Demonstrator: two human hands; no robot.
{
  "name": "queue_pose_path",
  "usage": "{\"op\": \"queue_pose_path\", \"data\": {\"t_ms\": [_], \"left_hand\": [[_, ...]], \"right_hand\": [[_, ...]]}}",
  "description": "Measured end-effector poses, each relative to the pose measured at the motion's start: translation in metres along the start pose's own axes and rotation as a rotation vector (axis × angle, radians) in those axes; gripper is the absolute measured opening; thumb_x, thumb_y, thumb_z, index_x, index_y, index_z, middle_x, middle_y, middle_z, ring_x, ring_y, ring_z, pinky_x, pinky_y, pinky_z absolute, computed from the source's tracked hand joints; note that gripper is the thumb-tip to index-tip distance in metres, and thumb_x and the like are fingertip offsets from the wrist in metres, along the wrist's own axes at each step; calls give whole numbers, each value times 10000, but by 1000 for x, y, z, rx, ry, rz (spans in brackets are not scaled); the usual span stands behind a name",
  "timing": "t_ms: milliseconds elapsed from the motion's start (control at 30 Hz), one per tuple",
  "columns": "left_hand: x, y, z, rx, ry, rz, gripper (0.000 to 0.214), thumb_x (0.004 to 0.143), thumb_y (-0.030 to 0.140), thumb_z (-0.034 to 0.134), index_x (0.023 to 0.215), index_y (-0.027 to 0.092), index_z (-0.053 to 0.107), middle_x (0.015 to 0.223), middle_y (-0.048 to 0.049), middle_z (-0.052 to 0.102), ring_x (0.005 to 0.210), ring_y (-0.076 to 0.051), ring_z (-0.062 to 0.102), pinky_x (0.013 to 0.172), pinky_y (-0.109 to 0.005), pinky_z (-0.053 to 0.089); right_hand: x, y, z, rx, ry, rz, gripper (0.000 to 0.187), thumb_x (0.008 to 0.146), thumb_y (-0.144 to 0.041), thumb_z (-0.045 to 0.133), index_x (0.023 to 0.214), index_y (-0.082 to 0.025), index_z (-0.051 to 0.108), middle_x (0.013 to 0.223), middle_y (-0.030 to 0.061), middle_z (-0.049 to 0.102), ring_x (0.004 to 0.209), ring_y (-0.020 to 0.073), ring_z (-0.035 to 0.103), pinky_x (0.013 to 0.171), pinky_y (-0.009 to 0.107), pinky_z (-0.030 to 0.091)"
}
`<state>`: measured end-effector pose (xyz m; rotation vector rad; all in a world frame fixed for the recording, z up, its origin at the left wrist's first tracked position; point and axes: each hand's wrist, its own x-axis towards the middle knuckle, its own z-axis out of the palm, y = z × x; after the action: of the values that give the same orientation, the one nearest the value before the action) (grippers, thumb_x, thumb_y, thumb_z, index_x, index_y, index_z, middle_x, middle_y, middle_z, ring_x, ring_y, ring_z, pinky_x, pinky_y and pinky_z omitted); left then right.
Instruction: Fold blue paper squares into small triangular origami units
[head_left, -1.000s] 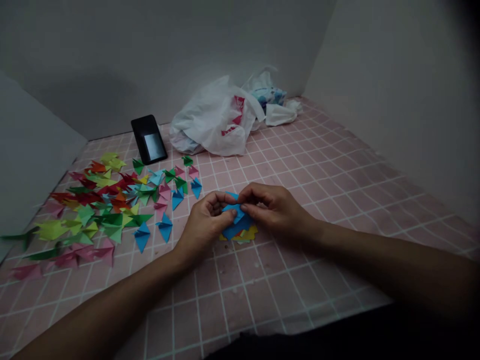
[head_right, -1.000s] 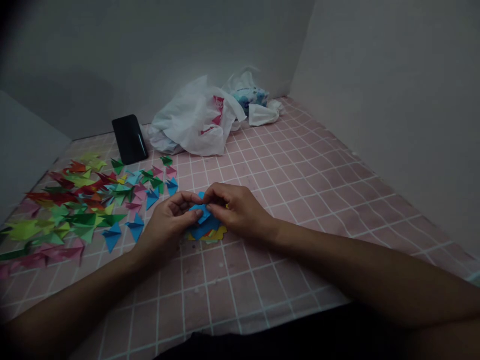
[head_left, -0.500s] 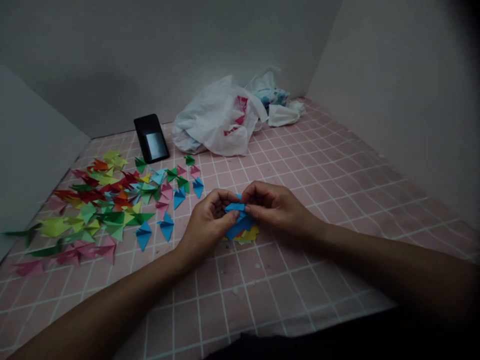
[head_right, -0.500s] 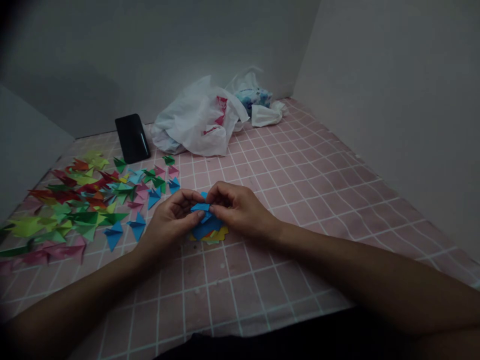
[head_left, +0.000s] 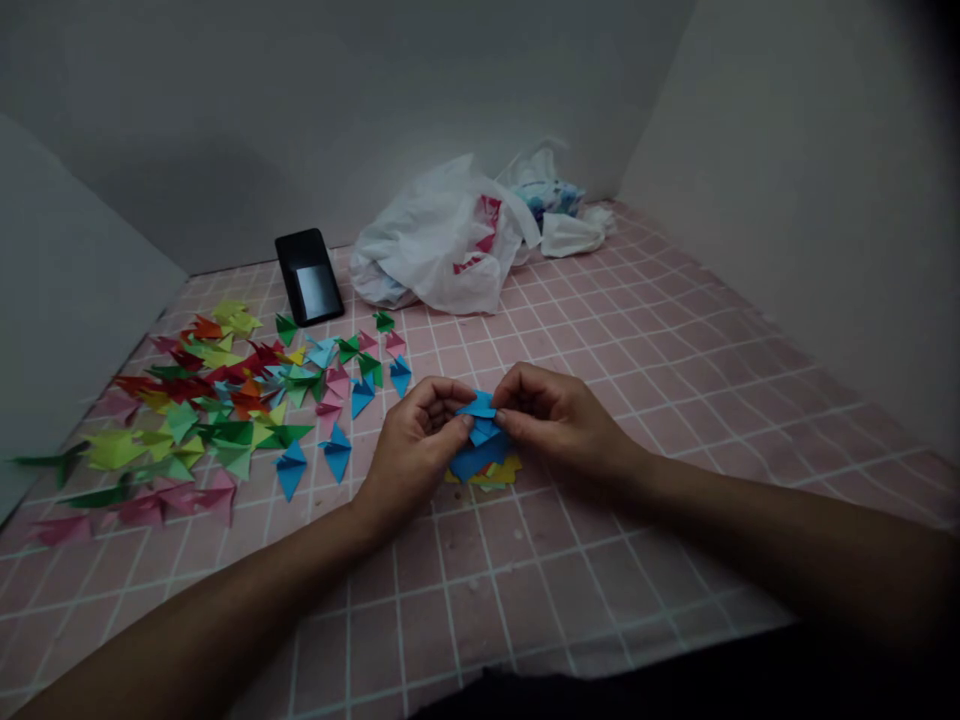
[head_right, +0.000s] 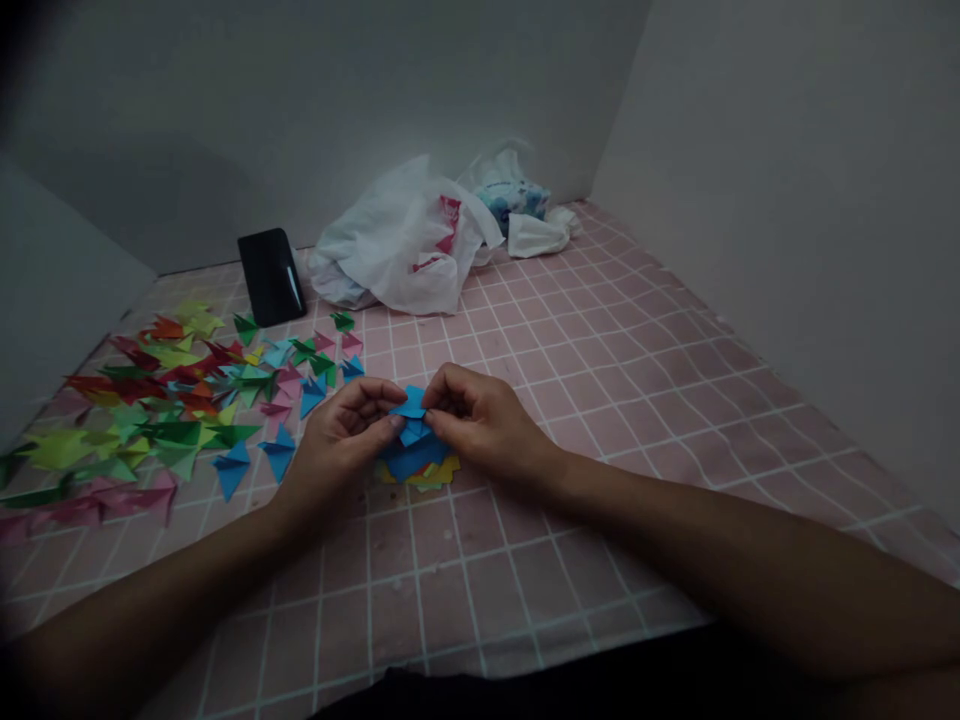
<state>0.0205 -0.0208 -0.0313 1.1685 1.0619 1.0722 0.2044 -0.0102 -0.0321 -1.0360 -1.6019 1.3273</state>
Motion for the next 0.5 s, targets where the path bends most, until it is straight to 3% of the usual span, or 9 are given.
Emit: {"op": "queue_pose_path", "data": {"t_ms": [500], "left_hand": [[-2,2,0,-20,21,-50,133,727,219,726,848,177,693,678,12,672,590,-121,624,581,-235,496]], "right_hand": [[0,-1,-1,-79,-7,-145,34,807,-144,600,805,-177,605,746,-18,570,656,103,504,600,242,415]]}}
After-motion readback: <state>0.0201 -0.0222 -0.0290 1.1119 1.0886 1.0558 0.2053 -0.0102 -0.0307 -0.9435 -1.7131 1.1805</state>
